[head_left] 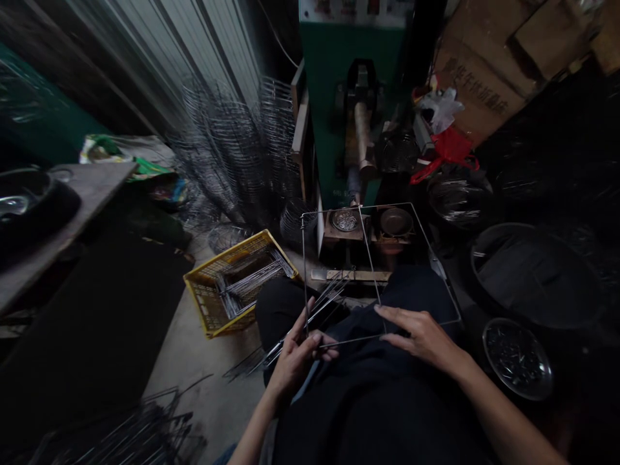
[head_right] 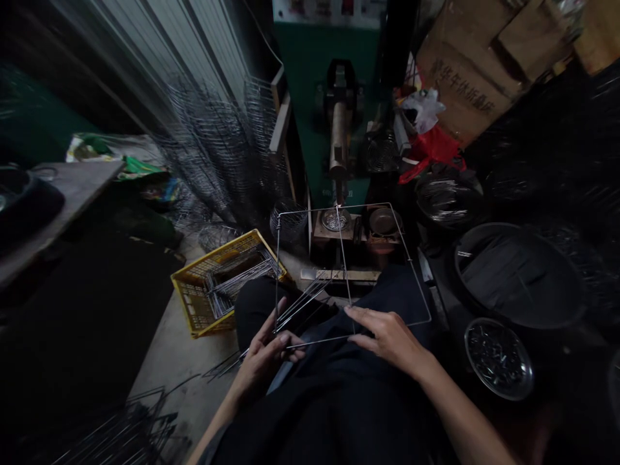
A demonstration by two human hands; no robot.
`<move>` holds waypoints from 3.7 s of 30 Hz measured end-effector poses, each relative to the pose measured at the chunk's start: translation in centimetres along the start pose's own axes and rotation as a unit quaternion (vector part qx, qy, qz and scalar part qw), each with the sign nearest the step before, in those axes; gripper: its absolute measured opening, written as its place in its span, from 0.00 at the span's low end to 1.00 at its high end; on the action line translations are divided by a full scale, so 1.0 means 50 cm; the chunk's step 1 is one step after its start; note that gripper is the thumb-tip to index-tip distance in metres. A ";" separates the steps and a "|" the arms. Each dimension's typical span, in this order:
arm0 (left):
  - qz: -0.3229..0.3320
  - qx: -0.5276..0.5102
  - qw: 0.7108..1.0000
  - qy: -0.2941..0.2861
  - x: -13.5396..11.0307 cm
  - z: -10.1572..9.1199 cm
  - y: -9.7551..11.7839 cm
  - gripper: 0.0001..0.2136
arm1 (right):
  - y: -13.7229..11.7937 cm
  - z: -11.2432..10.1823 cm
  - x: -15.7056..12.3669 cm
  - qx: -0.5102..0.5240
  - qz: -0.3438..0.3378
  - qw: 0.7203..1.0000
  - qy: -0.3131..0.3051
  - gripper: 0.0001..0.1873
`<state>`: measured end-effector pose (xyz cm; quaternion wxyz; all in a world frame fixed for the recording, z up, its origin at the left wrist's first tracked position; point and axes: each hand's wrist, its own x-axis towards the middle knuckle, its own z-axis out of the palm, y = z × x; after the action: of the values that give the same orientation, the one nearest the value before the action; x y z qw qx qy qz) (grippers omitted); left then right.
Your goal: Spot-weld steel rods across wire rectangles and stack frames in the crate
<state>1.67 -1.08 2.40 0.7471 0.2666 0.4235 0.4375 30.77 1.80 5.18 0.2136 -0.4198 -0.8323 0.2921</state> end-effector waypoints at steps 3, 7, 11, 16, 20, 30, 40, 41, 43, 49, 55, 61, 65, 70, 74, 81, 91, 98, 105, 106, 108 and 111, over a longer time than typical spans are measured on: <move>0.004 0.006 1.000 -0.003 0.002 0.002 0.001 0.44 | -0.001 -0.004 0.001 -0.002 -0.001 1.000 0.006 0.32; 0.022 0.007 1.000 -0.007 0.010 0.006 0.000 0.43 | 0.006 -0.007 0.000 -0.003 0.000 1.000 0.005 0.31; 0.028 -0.004 1.000 -0.012 0.017 0.010 0.000 0.44 | 0.018 -0.005 -0.002 -0.013 0.000 1.000 0.006 0.30; 0.024 -0.007 1.000 -0.008 0.018 0.011 0.002 0.44 | 0.020 -0.004 -0.001 -0.014 -0.007 1.000 0.004 0.29; 0.017 -0.009 1.000 -0.003 0.009 0.012 0.003 0.43 | 0.012 -0.006 -0.004 -0.003 0.004 1.000 -0.004 0.30; -0.047 0.009 0.998 -0.030 -0.020 0.006 -0.017 0.46 | -0.055 -0.044 -0.002 0.150 0.004 0.988 -0.047 0.30; -0.049 0.020 0.998 -0.036 -0.023 0.014 -0.026 0.47 | -0.058 -0.043 0.022 0.315 0.050 0.946 -0.050 0.27; -0.051 0.021 0.998 -0.033 -0.025 0.016 -0.026 0.47 | -0.057 -0.039 0.026 0.331 0.062 0.941 -0.046 0.27; -0.062 0.024 0.998 -0.023 -0.029 0.018 -0.026 0.46 | -0.056 -0.029 0.034 0.351 0.080 0.932 -0.032 0.26; -0.107 0.036 0.993 0.022 -0.027 0.030 -0.024 0.45 | -0.023 -0.008 0.040 0.298 0.093 0.949 0.053 0.29; -0.113 0.050 0.992 0.042 -0.020 0.043 -0.020 0.47 | -0.016 0.003 -0.003 0.079 0.155 0.972 0.160 0.27; -0.098 0.048 0.994 0.021 -0.011 0.036 -0.022 0.45 | -0.047 0.023 -0.024 -0.025 0.118 0.974 0.193 0.27; -0.096 0.056 0.994 0.015 -0.009 0.026 -0.023 0.46 | -0.048 0.035 -0.020 0.020 0.061 0.988 0.140 0.29; -0.071 0.046 0.996 0.030 -0.013 0.017 -0.019 0.47 | -0.032 0.031 -0.031 0.054 0.067 0.994 0.069 0.29; -0.030 0.026 0.999 0.024 -0.012 0.012 -0.010 0.44 | -0.019 0.025 -0.040 0.058 0.051 0.996 0.038 0.30; 0.002 0.021 0.999 0.033 -0.017 0.007 0.008 0.43 | -0.016 0.020 -0.026 0.016 0.026 1.000 0.004 0.30; 0.007 0.008 1.000 0.009 -0.010 0.000 0.008 0.45 | -0.004 0.016 -0.018 -0.012 -0.007 1.000 0.012 0.31; 0.026 -0.013 0.999 -0.017 0.010 -0.011 -0.010 0.46 | 0.003 0.008 -0.016 -0.021 -0.014 1.000 0.018 0.31; 0.024 -0.017 1.000 -0.010 0.018 -0.006 -0.005 0.46 | 0.008 0.003 -0.009 -0.019 -0.015 1.000 0.014 0.30; 0.022 -0.017 1.000 -0.008 0.017 -0.006 -0.004 0.46 | 0.007 0.003 -0.009 -0.019 -0.016 1.000 0.014 0.31; 0.021 -0.016 1.000 -0.009 0.013 -0.006 -0.003 0.46 | 0.007 0.002 -0.011 -0.020 -0.018 1.000 0.014 0.31; 0.018 -0.013 1.000 -0.011 0.007 -0.006 -0.004 0.45 | 0.006 0.001 -0.013 -0.018 -0.021 1.000 0.013 0.32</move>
<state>1.58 -0.84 1.95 0.7471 0.2693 0.4043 0.4537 31.27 1.39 4.86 0.2226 -0.4096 -0.8434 0.2672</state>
